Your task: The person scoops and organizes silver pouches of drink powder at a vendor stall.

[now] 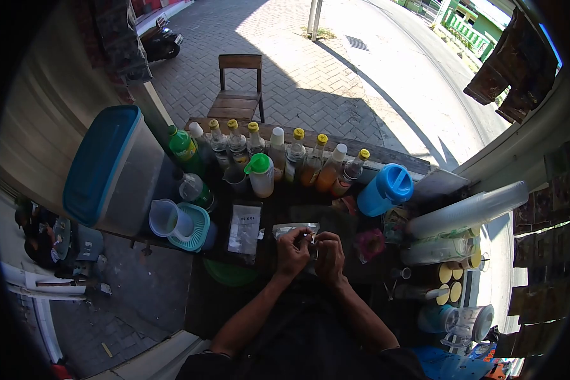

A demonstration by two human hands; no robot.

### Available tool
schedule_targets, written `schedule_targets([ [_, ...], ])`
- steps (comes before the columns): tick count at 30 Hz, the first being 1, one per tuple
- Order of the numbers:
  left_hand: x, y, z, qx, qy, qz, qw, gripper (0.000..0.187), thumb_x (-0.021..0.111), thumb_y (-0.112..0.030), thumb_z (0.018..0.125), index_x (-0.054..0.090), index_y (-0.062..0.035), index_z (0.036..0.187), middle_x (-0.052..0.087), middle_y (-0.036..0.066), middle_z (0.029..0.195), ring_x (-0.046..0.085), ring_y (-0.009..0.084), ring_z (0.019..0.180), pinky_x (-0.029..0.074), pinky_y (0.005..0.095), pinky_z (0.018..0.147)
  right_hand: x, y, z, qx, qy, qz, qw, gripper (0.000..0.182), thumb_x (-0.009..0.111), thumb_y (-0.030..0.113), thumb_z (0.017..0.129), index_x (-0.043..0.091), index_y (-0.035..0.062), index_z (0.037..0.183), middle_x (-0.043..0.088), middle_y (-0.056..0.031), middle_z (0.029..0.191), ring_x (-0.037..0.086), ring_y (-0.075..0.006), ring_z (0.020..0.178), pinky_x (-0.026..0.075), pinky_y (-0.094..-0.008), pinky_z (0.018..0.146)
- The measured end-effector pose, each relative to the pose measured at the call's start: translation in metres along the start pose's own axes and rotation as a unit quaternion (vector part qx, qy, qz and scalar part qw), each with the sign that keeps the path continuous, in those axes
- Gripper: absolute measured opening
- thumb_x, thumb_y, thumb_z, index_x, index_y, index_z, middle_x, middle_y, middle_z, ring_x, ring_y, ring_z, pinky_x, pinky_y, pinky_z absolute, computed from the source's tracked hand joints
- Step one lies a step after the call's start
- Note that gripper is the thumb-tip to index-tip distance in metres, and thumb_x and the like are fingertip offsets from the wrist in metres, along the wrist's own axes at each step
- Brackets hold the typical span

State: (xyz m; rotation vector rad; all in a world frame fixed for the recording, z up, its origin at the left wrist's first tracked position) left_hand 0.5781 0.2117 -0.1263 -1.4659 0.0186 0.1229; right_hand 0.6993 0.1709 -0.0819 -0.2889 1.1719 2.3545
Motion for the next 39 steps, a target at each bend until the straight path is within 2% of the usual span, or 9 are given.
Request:
schedule_targets([
  [5,0.001,0.005,0.001,-0.014,0.012,0.002,1.0,0.011,0.059,-0.002,0.086,0.065,0.0044,0.093,0.068,0.008,0.078,0.062,0.0077,0.072,0.049,0.0243,0.062,0.004,-0.019,0.0,0.135,-0.004,0.069,0.988,0.005,0.049,0.001,0.093,0.047,0.0007,0.088,0.059,-0.0129,0.09,0.058,-0.0251,0.07,0.048,-0.0326,0.062],
  [15,-0.006,0.013,0.002,-0.111,0.007,-0.044,0.993,0.012,0.056,0.0,0.087,0.064,0.0039,0.094,0.068,0.008,0.08,0.06,0.0078,0.071,0.047,0.0228,0.061,0.017,0.009,0.008,0.024,0.111,0.101,0.988,0.005,0.052,-0.004,0.088,0.051,0.0008,0.089,0.057,-0.0145,0.084,0.057,-0.0244,0.069,0.046,-0.0328,0.061],
  [17,-0.007,0.004,0.005,-0.067,-0.005,-0.039,0.997,0.011,0.057,0.001,0.087,0.064,0.0041,0.094,0.068,0.008,0.08,0.06,0.0079,0.072,0.047,0.0233,0.063,0.01,-0.012,0.005,0.263,0.115,0.076,0.955,0.01,0.054,-0.003,0.084,0.051,0.001,0.093,0.058,-0.0128,0.082,0.058,-0.0288,0.075,0.046,-0.0372,0.063],
  [18,-0.007,0.005,0.005,-0.068,-0.006,-0.041,0.997,0.011,0.057,0.001,0.087,0.064,0.0041,0.094,0.068,0.008,0.08,0.06,0.0079,0.072,0.047,0.0233,0.063,0.01,-0.016,0.006,0.263,0.117,0.075,0.955,0.01,0.054,-0.003,0.084,0.051,0.001,0.093,0.058,-0.0128,0.082,0.058,-0.0288,0.075,0.046,-0.0372,0.063],
  [20,-0.006,0.005,0.004,-0.037,-0.001,-0.027,0.999,0.011,0.058,0.001,0.086,0.065,0.0041,0.094,0.068,0.007,0.08,0.06,0.0082,0.073,0.048,0.0246,0.065,0.004,-0.008,0.019,0.109,0.124,-0.014,0.986,0.009,0.054,0.002,0.086,0.052,0.0016,0.094,0.058,-0.012,0.078,0.058,-0.03,0.077,0.044,-0.0395,0.065],
  [21,-0.006,0.008,0.004,-0.037,0.0,-0.027,0.999,0.011,0.058,0.001,0.086,0.065,0.0041,0.094,0.068,0.007,0.08,0.06,0.0082,0.073,0.048,0.0246,0.065,0.002,-0.016,0.022,0.11,0.123,-0.015,0.986,0.009,0.054,0.002,0.086,0.052,0.0016,0.094,0.058,-0.012,0.078,0.058,-0.03,0.077,0.044,-0.0395,0.065],
  [23,-0.008,0.003,0.007,0.0,0.0,-0.034,0.999,0.011,0.06,0.0,0.085,0.065,0.0035,0.094,0.068,0.008,0.08,0.061,0.0092,0.073,0.048,0.0261,0.066,0.017,-0.029,0.02,0.104,0.26,-0.065,0.958,0.007,0.056,0.005,0.083,0.056,0.0024,0.09,0.061,-0.0116,0.076,0.057,-0.0301,0.077,0.045,-0.0394,0.067],
  [30,-0.005,-0.005,0.008,0.029,0.051,0.028,0.998,0.01,0.062,0.001,0.084,0.067,0.001,0.092,0.068,0.009,0.081,0.064,0.0125,0.079,0.047,0.0271,0.071,0.02,-0.029,0.035,0.005,0.319,-0.085,0.944,0.025,0.067,0.012,0.074,0.07,0.0082,0.098,0.067,-0.0057,0.078,0.059,-0.0238,0.083,0.045,-0.0356,0.07],
  [39,0.013,-0.009,0.008,-0.023,0.199,-0.036,0.979,0.04,0.066,-0.001,0.081,0.041,-0.0056,0.112,0.069,0.007,0.078,0.065,0.0118,0.081,0.047,0.0277,0.072,0.016,-0.005,0.06,-0.089,0.418,-0.079,0.901,0.019,0.074,0.02,0.071,0.07,0.0112,0.088,0.066,0.0008,0.081,0.054,-0.0178,0.099,0.037,-0.0356,0.082],
])
Point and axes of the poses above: each hand's wrist, its own z-axis towards the middle knuckle, its own x-axis out of the palm, y = z × x, the point moved 9 cm from there along z, towards the middle knuckle
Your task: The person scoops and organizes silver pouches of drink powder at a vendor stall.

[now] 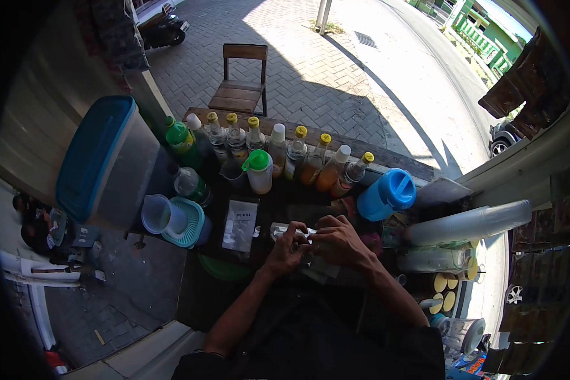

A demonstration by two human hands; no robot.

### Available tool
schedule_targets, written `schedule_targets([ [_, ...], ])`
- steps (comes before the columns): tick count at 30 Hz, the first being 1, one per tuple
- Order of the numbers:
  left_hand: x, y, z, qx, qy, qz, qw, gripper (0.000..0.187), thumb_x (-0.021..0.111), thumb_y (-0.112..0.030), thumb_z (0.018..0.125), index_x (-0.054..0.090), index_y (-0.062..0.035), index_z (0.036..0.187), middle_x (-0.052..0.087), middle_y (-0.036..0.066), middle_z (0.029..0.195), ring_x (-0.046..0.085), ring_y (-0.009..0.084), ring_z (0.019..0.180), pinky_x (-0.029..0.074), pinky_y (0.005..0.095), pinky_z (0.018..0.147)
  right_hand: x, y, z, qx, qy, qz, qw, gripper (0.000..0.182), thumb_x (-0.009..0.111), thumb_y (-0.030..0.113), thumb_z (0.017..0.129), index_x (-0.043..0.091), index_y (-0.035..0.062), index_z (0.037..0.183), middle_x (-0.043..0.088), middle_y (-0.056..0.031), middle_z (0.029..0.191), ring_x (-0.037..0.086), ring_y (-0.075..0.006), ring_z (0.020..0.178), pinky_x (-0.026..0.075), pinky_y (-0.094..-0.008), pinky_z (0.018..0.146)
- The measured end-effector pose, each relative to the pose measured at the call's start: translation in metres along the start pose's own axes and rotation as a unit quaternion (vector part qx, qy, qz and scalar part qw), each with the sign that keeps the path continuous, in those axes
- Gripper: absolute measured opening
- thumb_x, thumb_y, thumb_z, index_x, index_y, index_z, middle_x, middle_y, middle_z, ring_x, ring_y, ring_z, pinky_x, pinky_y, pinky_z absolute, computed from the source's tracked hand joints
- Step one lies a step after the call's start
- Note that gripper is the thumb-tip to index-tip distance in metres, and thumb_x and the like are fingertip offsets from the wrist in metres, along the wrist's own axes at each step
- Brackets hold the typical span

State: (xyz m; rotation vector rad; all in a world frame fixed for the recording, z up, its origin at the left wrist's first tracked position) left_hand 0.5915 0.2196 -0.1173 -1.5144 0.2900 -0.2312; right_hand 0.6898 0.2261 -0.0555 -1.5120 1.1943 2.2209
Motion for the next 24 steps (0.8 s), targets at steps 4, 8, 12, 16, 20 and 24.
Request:
schedule_targets([
  [4,-0.005,-0.004,-0.004,-0.004,-0.037,0.025,0.999,0.036,0.064,0.001,0.082,0.045,-0.0043,0.112,0.069,0.01,0.081,0.066,0.0135,0.08,0.048,0.0302,0.073,-0.004,0.016,0.015,-0.063,0.006,-0.052,0.997,0.017,0.075,0.02,0.071,0.067,0.0098,0.082,0.065,-0.002,0.086,0.054,-0.017,0.098,0.038,-0.0357,0.084],
  [8,-0.018,-0.002,-0.012,0.044,-0.151,0.014,0.987,0.024,0.061,0.002,0.083,0.058,-0.0027,0.106,0.069,0.012,0.086,0.068,0.0193,0.08,0.049,0.0326,0.074,0.021,-0.004,0.026,0.011,0.13,-0.014,0.991,0.016,0.071,0.016,0.071,0.061,0.0056,0.077,0.062,-0.0081,0.082,0.056,-0.0238,0.091,0.041,-0.0371,0.079],
  [12,-0.022,-0.031,-0.014,0.141,-0.195,0.163,0.957,0.015,0.061,0.002,0.082,0.064,-0.002,0.096,0.067,0.012,0.083,0.066,0.0272,0.079,0.049,0.0347,0.073,0.044,-0.031,0.024,0.043,0.109,0.189,0.975,0.018,0.069,0.016,0.071,0.06,0.002,0.079,0.06,-0.0125,0.079,0.059,-0.0311,0.08,0.044,-0.04,0.071],
  [16,-0.03,-0.02,-0.021,0.109,-0.256,0.22,0.935,0.01,0.06,0.002,0.083,0.065,0.0009,0.092,0.064,0.014,0.08,0.064,0.0296,0.077,0.049,0.0354,0.067,0.064,-0.03,0.02,0.074,0.112,0.204,0.97,0.018,0.069,0.016,0.073,0.062,0.0013,0.081,0.062,-0.0124,0.082,0.058,-0.0312,0.081,0.044,-0.0408,0.073],
  [20,-0.049,-0.012,-0.018,0.02,-0.303,0.184,0.935,0.011,0.057,-0.003,0.087,0.064,0.0018,0.094,0.064,0.017,0.082,0.063,0.0323,0.077,0.049,0.0382,0.068,0.035,0.003,0.011,0.073,-0.084,0.15,0.982,0.013,0.069,0.012,0.075,0.064,0.0033,0.083,0.064,-0.0106,0.084,0.059,-0.0272,0.085,0.043,-0.0381,0.077],
  [24,-0.052,0.001,-0.017,0.006,-0.312,0.158,0.937,0.011,0.056,-0.006,0.089,0.063,0.0026,0.093,0.065,0.017,0.085,0.065,0.0287,0.078,0.049,0.0345,0.07,0.016,0.055,-0.008,-0.056,-0.216,0.069,0.972,0.01,0.069,0.01,0.077,0.064,0.0036,0.082,0.064,-0.009,0.081,0.061,-0.0271,0.083,0.043,-0.0359,0.079],
])
Point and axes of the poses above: each hand's wrist, its own z-axis towards the middle knuckle, its own x-axis out of the palm, y = z × x, the point moved 9 cm from there along z, towards the middle knuckle
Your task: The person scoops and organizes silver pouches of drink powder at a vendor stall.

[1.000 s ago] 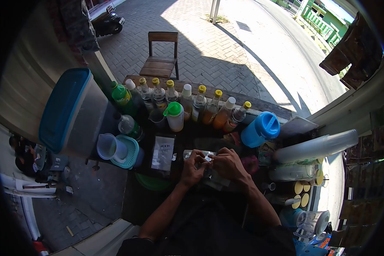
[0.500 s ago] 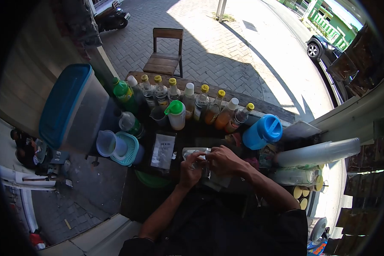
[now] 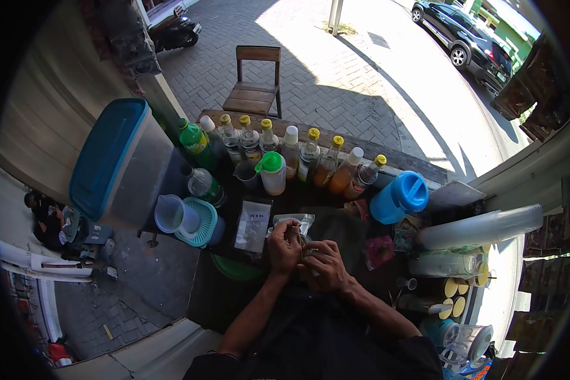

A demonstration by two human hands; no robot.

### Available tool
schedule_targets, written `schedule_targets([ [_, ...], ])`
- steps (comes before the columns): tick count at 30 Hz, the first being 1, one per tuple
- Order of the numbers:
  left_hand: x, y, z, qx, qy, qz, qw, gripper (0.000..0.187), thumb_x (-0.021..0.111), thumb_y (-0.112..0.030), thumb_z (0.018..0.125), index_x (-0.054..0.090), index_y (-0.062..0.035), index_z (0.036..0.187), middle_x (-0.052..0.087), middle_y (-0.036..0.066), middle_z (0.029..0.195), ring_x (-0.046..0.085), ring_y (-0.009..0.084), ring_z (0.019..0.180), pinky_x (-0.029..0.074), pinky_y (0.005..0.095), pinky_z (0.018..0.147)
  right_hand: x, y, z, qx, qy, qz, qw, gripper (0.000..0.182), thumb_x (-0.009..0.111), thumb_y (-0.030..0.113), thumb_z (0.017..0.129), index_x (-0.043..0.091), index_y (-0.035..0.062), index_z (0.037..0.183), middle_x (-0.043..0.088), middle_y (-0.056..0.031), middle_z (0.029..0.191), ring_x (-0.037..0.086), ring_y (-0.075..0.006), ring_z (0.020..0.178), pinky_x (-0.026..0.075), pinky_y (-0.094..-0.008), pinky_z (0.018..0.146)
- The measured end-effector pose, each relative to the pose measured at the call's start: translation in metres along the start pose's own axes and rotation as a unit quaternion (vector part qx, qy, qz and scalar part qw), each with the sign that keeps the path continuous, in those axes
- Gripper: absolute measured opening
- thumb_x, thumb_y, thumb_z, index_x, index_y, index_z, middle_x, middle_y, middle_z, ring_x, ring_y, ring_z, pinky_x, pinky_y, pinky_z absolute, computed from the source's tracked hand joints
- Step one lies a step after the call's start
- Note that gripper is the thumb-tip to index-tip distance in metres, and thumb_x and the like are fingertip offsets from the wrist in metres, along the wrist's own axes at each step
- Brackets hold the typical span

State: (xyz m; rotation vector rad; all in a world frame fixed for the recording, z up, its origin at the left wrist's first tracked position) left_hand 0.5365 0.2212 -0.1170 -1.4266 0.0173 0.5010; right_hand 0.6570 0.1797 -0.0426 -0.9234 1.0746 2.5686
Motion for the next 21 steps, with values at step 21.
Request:
schedule_targets([
  [21,0.027,-0.006,-0.013,0.01,0.168,-0.139,0.976,0.031,0.062,0.008,0.082,0.04,-0.003,0.101,0.066,0.01,0.078,0.066,0.0124,0.079,0.05,0.0245,0.068,0.007,-0.052,-0.022,0.346,0.092,0.074,0.931,0.03,0.042,0.033,0.099,0.053,0.0083,0.113,0.046,-0.0158,0.1,0.059,-0.0328,0.084,0.048,-0.0367,0.075],
])
Point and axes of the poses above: each hand's wrist, its own z-axis towards the middle knuckle, its own x-axis out of the palm, y = z × x, the point moved 9 cm from there along z, towards the middle knuckle
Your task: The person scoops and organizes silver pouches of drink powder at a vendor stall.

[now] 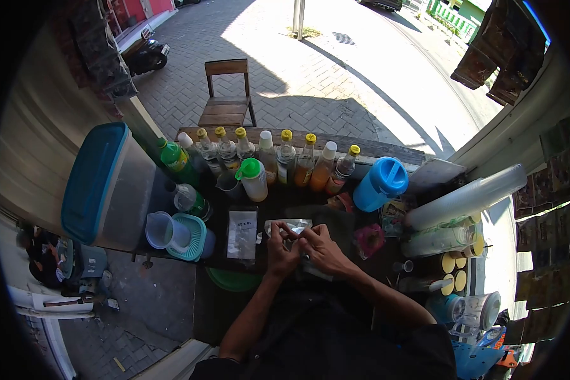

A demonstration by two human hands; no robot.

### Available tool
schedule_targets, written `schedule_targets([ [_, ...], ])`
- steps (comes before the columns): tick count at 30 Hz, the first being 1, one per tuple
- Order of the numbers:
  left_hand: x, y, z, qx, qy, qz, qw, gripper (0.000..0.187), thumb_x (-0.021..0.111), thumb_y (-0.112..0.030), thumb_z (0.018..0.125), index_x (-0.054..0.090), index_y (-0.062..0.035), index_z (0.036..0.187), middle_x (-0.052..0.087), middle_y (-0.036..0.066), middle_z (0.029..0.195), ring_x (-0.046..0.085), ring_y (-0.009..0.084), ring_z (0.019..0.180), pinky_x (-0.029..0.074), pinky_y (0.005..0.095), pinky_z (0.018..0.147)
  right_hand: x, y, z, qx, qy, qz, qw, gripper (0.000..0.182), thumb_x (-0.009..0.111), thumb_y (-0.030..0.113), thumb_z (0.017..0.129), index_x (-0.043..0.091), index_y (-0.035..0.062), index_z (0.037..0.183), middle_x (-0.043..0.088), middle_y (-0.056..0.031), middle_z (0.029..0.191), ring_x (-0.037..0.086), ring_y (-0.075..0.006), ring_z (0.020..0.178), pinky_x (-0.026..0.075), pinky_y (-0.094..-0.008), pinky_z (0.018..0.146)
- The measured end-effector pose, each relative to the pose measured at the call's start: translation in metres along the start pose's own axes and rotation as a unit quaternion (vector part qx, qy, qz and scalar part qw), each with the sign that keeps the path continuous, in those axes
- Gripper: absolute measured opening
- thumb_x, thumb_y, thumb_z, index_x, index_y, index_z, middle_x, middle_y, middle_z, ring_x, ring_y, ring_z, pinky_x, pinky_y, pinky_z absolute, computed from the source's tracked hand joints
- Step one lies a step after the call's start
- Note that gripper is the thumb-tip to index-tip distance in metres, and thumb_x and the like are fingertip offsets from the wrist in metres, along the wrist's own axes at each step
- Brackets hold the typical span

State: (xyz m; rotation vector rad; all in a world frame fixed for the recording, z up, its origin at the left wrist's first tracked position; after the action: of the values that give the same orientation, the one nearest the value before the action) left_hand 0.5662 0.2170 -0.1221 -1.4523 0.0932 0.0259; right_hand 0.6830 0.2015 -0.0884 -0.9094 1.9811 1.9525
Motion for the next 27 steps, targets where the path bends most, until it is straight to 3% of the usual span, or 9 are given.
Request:
schedule_targets([
  [5,-0.012,0.006,0.003,-0.055,-0.072,-0.124,0.988,0.029,0.066,0.005,0.082,0.046,-0.004,0.101,0.066,0.006,0.08,0.063,0.0087,0.078,0.051,0.0223,0.072,0.004,0.004,-0.014,-0.029,-0.041,-0.047,0.998,0.023,0.045,0.027,0.097,0.054,0.0091,0.109,0.042,-0.0163,0.107,0.056,-0.0314,0.081,0.048,-0.0374,0.074],
  [6,-0.013,0.009,0.002,-0.056,-0.068,-0.124,0.988,0.029,0.066,0.005,0.082,0.046,-0.004,0.101,0.066,0.006,0.08,0.063,0.0087,0.078,0.051,0.0223,0.072,0.018,-0.039,-0.011,0.115,-0.004,0.139,0.984,0.021,0.046,0.025,0.096,0.055,0.0084,0.106,0.044,-0.0137,0.106,0.055,-0.0275,0.077,0.048,-0.0358,0.07],
  [10,0.0,0.026,0.0,-0.043,0.039,-0.153,0.987,0.024,0.064,0.009,0.08,0.056,-0.0022,0.1,0.066,0.003,0.082,0.063,0.0087,0.08,0.05,0.0235,0.075,0.065,-0.118,-0.001,0.271,0.155,0.597,0.739,0.013,0.053,0.023,0.095,0.059,0.013,0.099,0.055,-0.0056,0.098,0.054,-0.0158,0.084,0.045,-0.0273,0.067],
  [12,0.005,0.014,0.002,0.021,0.095,-0.076,0.992,0.023,0.066,0.008,0.079,0.052,-0.0034,0.094,0.062,0.003,0.078,0.061,0.0089,0.078,0.048,0.0238,0.073,0.046,-0.067,0.001,0.248,0.146,0.477,0.831,0.019,0.05,0.023,0.096,0.061,0.0076,0.097,0.051,-0.0069,0.104,0.053,-0.0163,0.081,0.046,-0.0295,0.07],
  [14,-0.002,-0.006,0.008,0.012,0.089,-0.038,0.995,0.024,0.065,0.008,0.079,0.048,-0.0043,0.091,0.061,0.004,0.076,0.061,0.0091,0.078,0.048,0.0245,0.072,0.005,-0.031,0.015,0.016,-0.018,0.146,0.989,0.028,0.048,0.027,0.097,0.06,0.0024,0.092,0.045,-0.0141,0.109,0.057,-0.0247,0.076,0.049,-0.0365,0.07],
  [18,-0.003,-0.003,0.013,0.024,0.042,-0.026,0.998,0.034,0.063,0.01,0.079,0.035,-0.0075,0.087,0.058,0.005,0.077,0.06,0.0093,0.081,0.048,0.0251,0.07,-0.001,0.035,-0.011,-0.01,0.039,-0.085,0.996,0.022,0.049,0.023,0.095,0.053,0.005,0.107,0.041,-0.0215,0.115,0.059,-0.0405,0.093,0.049,-0.0453,0.079],
  [23,-0.005,0.018,0.015,-0.064,-0.03,-0.188,0.98,0.04,0.063,0.013,0.08,0.032,-0.0089,0.088,0.058,0.007,0.082,0.059,0.0092,0.079,0.049,0.0244,0.072,0.008,-0.035,-0.007,-0.01,-0.045,-0.017,0.999,0.018,0.052,0.021,0.093,0.053,0.0083,0.106,0.047,-0.0137,0.109,0.059,-0.0285,0.079,0.048,-0.0393,0.074],
  [25,0.002,0.018,0.013,-0.048,0.03,-0.194,0.979,0.04,0.063,0.013,0.08,0.031,-0.0095,0.087,0.058,0.006,0.082,0.059,0.0095,0.078,0.049,0.025,0.073,0.041,-0.083,-0.008,0.271,0.102,0.426,0.857,0.01,0.057,0.019,0.091,0.058,0.012,0.098,0.053,-0.0021,0.093,0.055,-0.0149,0.079,0.045,-0.0327,0.07],
  [27,0.007,0.024,0.014,-0.019,0.083,-0.183,0.979,0.04,0.063,0.014,0.08,0.031,-0.0093,0.087,0.057,0.005,0.081,0.058,0.0096,0.077,0.049,0.0251,0.073,0.035,-0.081,0.0,0.25,0.122,0.456,0.846,0.008,0.059,0.02,0.09,0.06,0.0142,0.095,0.052,0.0027,0.087,0.053,-0.0101,0.081,0.043,-0.0304,0.071],
])
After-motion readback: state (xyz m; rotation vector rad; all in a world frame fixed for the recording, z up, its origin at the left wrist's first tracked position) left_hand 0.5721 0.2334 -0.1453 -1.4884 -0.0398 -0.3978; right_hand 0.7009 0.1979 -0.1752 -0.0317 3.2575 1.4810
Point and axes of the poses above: each hand's wrist, its own z-axis towards the middle knuckle, its own x-axis out of the palm, y = z × x, the point moved 9 cm from there along z, towards the middle knuckle
